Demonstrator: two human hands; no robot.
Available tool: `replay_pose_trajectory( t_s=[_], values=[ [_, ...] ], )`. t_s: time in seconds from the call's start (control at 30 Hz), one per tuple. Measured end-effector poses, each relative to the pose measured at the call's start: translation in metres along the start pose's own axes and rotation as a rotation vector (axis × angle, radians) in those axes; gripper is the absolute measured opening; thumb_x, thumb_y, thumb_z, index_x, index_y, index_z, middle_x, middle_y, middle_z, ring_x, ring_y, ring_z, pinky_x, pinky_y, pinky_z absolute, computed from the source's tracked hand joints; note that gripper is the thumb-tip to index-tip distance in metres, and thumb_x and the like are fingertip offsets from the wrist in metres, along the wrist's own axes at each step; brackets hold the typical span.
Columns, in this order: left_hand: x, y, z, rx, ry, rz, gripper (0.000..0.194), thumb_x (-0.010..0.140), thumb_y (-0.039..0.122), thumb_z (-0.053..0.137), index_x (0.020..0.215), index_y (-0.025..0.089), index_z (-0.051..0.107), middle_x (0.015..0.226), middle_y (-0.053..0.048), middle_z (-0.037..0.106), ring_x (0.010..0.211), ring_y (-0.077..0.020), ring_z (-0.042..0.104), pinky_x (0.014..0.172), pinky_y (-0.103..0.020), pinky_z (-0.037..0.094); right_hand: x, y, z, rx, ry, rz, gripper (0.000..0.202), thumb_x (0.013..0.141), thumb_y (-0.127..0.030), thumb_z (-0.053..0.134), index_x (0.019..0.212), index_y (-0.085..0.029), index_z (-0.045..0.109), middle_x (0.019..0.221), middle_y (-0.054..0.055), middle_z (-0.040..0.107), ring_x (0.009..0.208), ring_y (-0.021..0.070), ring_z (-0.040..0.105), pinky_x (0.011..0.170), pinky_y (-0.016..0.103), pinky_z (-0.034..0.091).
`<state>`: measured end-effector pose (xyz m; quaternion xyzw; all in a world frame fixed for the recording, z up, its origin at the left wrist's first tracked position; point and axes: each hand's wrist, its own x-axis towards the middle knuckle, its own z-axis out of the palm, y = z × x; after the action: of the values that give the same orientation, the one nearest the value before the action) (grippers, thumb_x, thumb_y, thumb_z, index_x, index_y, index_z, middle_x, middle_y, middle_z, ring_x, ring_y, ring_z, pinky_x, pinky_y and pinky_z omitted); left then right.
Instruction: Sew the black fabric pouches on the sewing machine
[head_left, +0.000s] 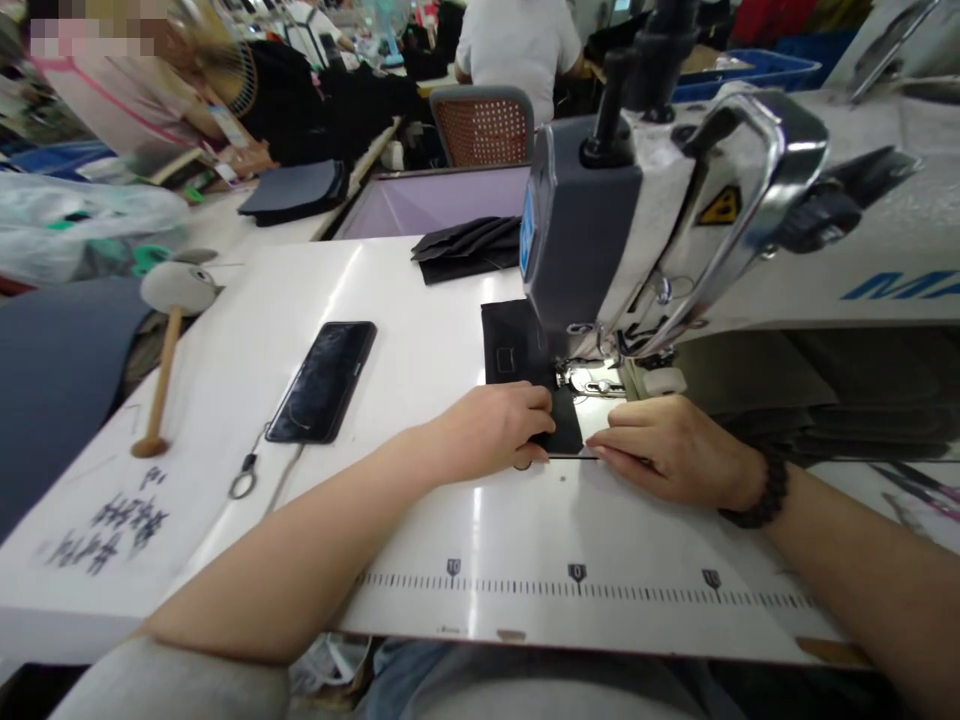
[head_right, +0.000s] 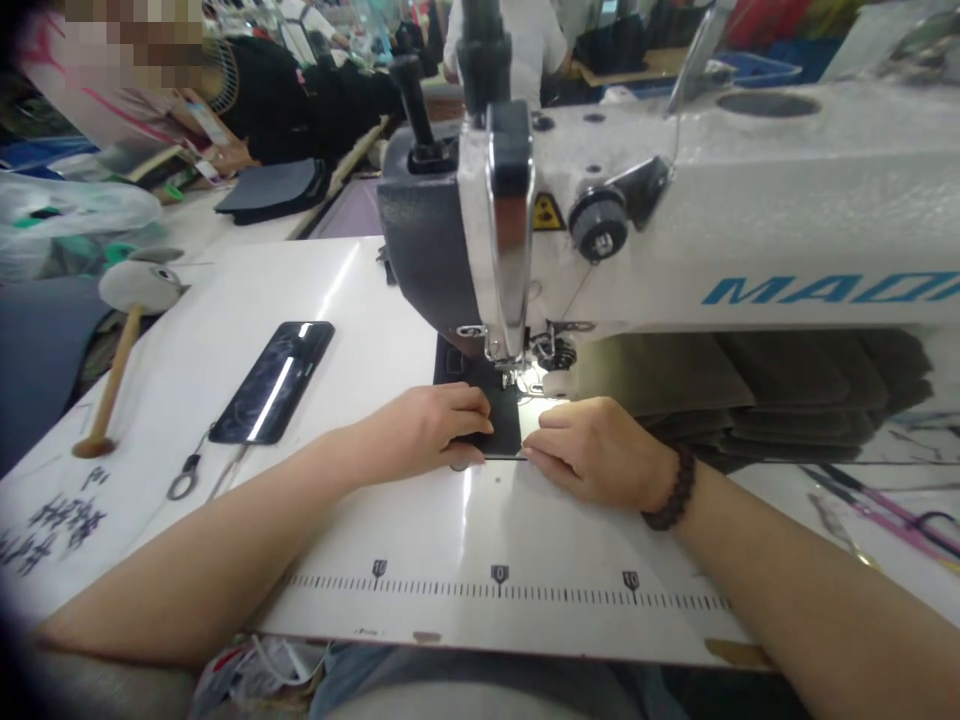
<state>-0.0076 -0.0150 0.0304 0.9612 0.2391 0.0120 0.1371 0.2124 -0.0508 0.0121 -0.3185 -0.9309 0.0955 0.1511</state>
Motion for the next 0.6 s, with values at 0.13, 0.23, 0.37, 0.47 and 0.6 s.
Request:
replay_pose_trajectory(
  t_s=[0.13,0.23,0.37,0.47,0.6],
  values=[
    [-0.001,-0.001,-0.001,0.012,0.002,0.027,0.019,0.08,0.027,0.056,0.091,0.014,0.063,0.093,-0.005,0.058,0.083,-0.0174,0.054,0.073,-0.029,0.046,-0.001,-0.001,-0.003,-0.014,-0.007,-0.048,0.03,0.087,-0.024,0.038,0.076,-0.016,0.064,0.059,0.0,0.05,0.052,0.0093,0.041,0.05,0.025,0.026],
    [-0.002,0.0,-0.001,0.011,0.005,0.059,0.016,0.08,0.023,0.056,0.09,0.014,0.064,0.092,-0.005,0.058,0.082,-0.0168,0.054,0.073,-0.028,0.046,-0.002,0.0,-0.002,-0.017,-0.013,-0.055,0.029,0.087,-0.024,0.038,0.077,-0.016,0.064,0.059,0.0,0.05,0.052,0.0095,0.041,0.051,0.025,0.025],
    [-0.001,0.003,-0.001,0.009,0.003,0.103,0.014,0.08,0.019,0.054,0.088,0.011,0.063,0.095,-0.006,0.059,0.087,-0.0175,0.052,0.077,-0.027,0.045,-0.002,0.0,0.003,-0.045,-0.007,-0.068,0.028,0.088,-0.026,0.038,0.092,-0.013,0.063,0.061,0.001,0.051,0.054,0.0103,0.042,0.051,0.026,0.026],
    [-0.001,0.007,-0.002,0.076,-0.017,0.127,0.018,0.085,0.019,0.048,0.089,0.01,0.063,0.091,-0.008,0.059,0.084,-0.0183,0.051,0.076,-0.029,0.045,0.0,-0.004,0.006,-0.08,-0.046,-0.082,0.029,0.088,-0.028,0.037,0.097,-0.013,0.061,0.063,0.001,0.053,0.055,0.0114,0.044,0.052,0.026,0.028],
    [-0.002,0.01,-0.002,0.144,-0.033,0.145,0.024,0.089,0.019,0.039,0.088,0.013,0.063,0.09,-0.008,0.058,0.079,-0.0178,0.05,0.071,-0.03,0.045,0.001,-0.009,0.008,-0.146,-0.056,-0.078,0.029,0.088,-0.029,0.038,0.092,-0.013,0.062,0.063,0.001,0.054,0.055,0.0125,0.045,0.052,0.028,0.028]
  ],
)
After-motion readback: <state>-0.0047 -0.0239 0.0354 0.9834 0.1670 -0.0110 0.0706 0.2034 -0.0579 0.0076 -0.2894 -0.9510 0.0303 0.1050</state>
